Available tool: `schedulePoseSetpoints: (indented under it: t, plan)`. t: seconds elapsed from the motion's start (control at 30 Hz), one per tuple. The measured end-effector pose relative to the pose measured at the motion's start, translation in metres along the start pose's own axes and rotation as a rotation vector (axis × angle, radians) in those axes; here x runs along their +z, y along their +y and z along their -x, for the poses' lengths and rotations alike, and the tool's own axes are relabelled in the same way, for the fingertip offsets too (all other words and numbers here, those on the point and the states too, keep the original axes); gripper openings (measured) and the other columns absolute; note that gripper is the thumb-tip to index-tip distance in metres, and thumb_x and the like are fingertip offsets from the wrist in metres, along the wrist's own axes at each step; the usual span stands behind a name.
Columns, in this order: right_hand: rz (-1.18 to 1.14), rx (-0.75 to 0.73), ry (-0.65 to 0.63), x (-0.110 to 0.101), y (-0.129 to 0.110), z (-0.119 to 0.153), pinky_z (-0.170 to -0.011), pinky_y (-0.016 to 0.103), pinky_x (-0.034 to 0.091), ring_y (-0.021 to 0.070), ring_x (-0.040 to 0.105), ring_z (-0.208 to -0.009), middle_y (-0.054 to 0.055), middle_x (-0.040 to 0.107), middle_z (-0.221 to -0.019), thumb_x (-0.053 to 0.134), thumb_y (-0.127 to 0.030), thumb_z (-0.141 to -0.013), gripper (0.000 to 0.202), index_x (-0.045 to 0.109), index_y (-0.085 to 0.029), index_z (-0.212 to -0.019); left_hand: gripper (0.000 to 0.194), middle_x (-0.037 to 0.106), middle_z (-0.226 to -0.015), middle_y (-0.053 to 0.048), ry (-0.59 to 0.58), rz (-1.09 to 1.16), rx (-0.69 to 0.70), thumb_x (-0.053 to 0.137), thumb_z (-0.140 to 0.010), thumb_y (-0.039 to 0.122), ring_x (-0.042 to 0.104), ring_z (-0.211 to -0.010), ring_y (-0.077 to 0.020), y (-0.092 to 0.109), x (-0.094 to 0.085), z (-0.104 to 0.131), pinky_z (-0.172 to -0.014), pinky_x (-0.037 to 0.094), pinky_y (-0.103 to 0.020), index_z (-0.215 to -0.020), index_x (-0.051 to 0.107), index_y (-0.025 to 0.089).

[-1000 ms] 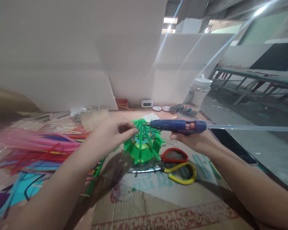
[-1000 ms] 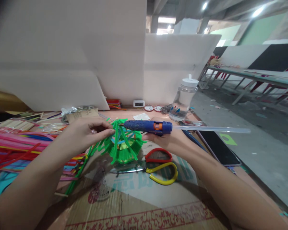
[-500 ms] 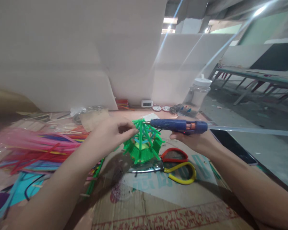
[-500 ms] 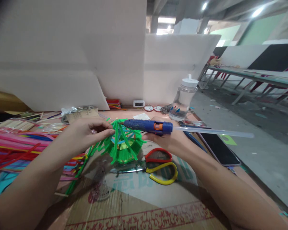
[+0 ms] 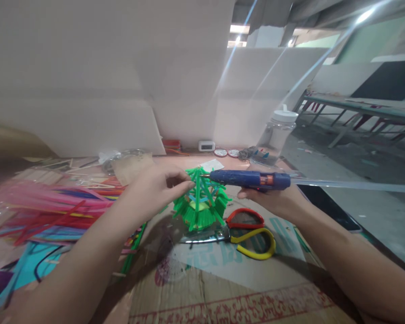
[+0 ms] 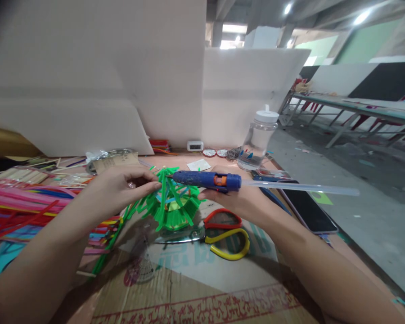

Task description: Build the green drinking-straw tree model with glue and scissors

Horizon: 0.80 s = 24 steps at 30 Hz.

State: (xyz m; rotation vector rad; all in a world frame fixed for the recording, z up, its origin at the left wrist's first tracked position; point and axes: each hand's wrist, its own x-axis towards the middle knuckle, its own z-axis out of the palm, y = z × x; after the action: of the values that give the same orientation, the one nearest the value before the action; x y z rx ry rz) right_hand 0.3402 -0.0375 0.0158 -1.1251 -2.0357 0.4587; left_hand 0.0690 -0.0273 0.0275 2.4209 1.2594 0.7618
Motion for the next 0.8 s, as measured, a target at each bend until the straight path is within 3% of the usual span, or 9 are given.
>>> schedulePoseSetpoints:
  t: [0.23, 0.53, 0.63, 0.8]
  plan:
    - [-0.007, 0.006, 0.017, 0.001, 0.006, 0.003, -0.057, 0.028, 0.049, 0.0166, 0.061, -0.063, 0.0, 0.067, -0.07, 0.076, -0.034, -0.074, 0.016, 0.066, -0.022, -0.075, 0.025, 0.068, -0.073, 0.003, 0.006, -0.004, 0.007, 0.057, -0.09, 0.037, 0.06, -0.066, -0.012, 0.0, 0.0, 0.001, -0.06, 0.042, -0.025, -0.078, 0.069, 0.019]
    - [0.006, -0.062, 0.015, -0.006, -0.003, 0.001, -0.06, 0.029, 0.048, 0.0167, 0.061, -0.063, -0.001, 0.066, -0.067, 0.076, -0.031, -0.074, 0.015, 0.065, -0.022, -0.073, 0.025, 0.068, -0.072, 0.003, 0.01, 0.005, 0.004, 0.058, -0.09, 0.037, 0.059, -0.065, -0.0117, 0.001, -0.001, 0.0, -0.059, 0.041, -0.024, -0.077, 0.07, 0.019]
    - [0.051, -0.073, -0.019, -0.007, 0.001, 0.002, -0.063, 0.029, 0.049, 0.0174, 0.062, -0.068, 0.0, 0.069, -0.073, 0.076, -0.031, -0.075, 0.014, 0.068, -0.022, -0.082, 0.024, 0.069, -0.072, 0.002, 0.02, 0.022, -0.004, 0.058, -0.089, 0.036, 0.059, -0.066, -0.0122, 0.003, -0.001, 0.0, -0.06, 0.041, -0.024, -0.077, 0.07, 0.019]
    - [-0.035, -0.054, -0.106, -0.011, 0.004, 0.004, -0.054, 0.025, 0.046, 0.0141, 0.058, -0.06, -0.001, 0.066, -0.069, 0.076, -0.038, -0.076, 0.021, 0.066, -0.021, -0.08, 0.026, 0.068, -0.071, 0.002, 0.027, 0.013, -0.006, 0.058, -0.089, 0.036, 0.058, -0.065, -0.0128, 0.003, -0.001, -0.001, -0.06, 0.041, -0.024, -0.073, 0.068, 0.019]
